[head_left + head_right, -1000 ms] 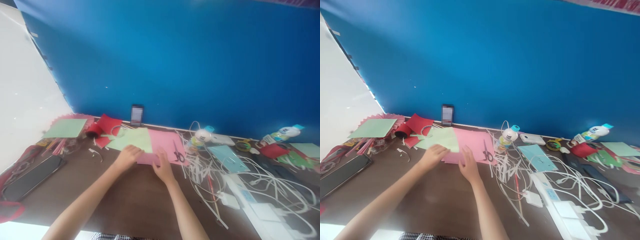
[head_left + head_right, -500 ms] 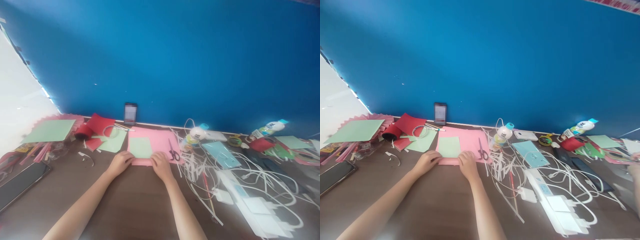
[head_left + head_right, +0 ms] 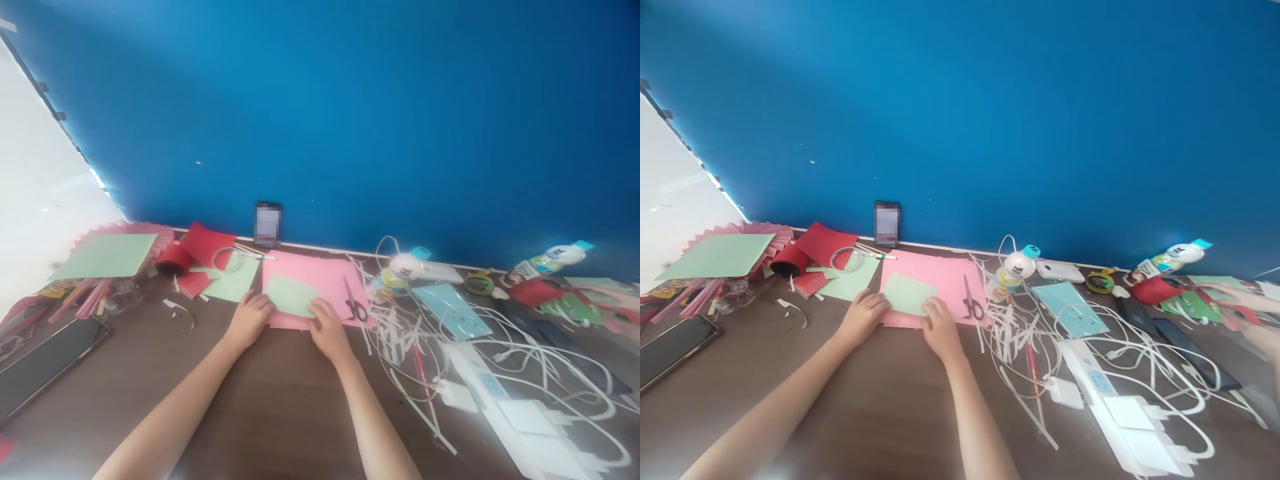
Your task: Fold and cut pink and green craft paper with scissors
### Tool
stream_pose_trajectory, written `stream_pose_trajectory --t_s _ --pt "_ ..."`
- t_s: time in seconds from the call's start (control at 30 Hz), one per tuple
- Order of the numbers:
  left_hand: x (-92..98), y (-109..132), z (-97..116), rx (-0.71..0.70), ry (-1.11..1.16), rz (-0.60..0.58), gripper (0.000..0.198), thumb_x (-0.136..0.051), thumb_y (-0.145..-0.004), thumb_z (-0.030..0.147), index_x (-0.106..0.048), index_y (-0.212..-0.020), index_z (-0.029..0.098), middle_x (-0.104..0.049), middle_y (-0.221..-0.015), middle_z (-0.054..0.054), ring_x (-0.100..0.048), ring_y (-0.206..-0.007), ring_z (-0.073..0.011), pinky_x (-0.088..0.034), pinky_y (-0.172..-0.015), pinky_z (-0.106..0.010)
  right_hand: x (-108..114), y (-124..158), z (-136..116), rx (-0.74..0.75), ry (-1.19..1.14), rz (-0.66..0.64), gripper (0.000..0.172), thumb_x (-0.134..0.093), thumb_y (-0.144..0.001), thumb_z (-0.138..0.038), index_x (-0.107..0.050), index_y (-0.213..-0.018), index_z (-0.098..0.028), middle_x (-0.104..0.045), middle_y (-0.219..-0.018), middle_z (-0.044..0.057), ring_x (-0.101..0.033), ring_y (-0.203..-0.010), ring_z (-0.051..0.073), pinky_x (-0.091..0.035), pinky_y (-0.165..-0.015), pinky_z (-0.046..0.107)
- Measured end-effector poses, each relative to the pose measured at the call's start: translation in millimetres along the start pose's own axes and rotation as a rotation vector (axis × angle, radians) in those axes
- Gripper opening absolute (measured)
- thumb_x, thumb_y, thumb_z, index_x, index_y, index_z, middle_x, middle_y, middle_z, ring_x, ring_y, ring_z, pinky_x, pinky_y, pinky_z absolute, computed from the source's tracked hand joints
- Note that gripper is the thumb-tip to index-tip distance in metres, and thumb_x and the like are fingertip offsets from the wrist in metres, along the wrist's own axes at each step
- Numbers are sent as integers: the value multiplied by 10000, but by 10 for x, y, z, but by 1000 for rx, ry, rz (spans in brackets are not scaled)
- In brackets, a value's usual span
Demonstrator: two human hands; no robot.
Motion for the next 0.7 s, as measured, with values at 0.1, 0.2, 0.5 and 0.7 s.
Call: stream_pose_trajectory --t_s 0.1,0.2,0.5,0.7 --pt "-32 9 32 -32 -18 -29 257 -450 -781 62 -619 -878 230 -620 -859 -47 -554 -854 -181 -339 -940 -407 -30 -3 -87 54 97 -41 241 -430 -797 -117 -619 -921 -199 -626 -957 78 -541 -942 222 -431 -837 391" --pt "-18 2 25 -50 31 -21 209 -453 -811 110 -623 -852 225 -618 -833 -39 -538 -816 -180 -401 -820 -357 -55 8 -76 40 117 -121 246 -393 -853 -143 -629 -820 -203 -648 -813 55 -568 -800 195 -440 -748 344" --pt "103 -41 -120 31 275 40 212 -440 -859 266 -636 -810 200 -625 -863 -48 -522 -843 -183 -433 -760 -333 88 -16 89 -137 -32 -184 205 -443 -863 -237 -604 -738 -210 -633 -803 30 -557 -807 180 -431 -750 309" --pt "67 -37 -158 141 315 85 209 -489 -819 286 -640 -707 195 -620 -876 -54 -512 -904 -202 -446 -804 -359 13 -24 187 -197 -54 -44 181 -525 -816 -302 -562 -673 -197 -590 -774 46 -512 -835 199 -427 -762 335"
Point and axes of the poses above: each hand's wrist, its own y-axis away from the middle knuckle, its own x-axis out of the back of the hand, z = x × y, the point moved 4 cm from there along -y, towards the middle knuckle
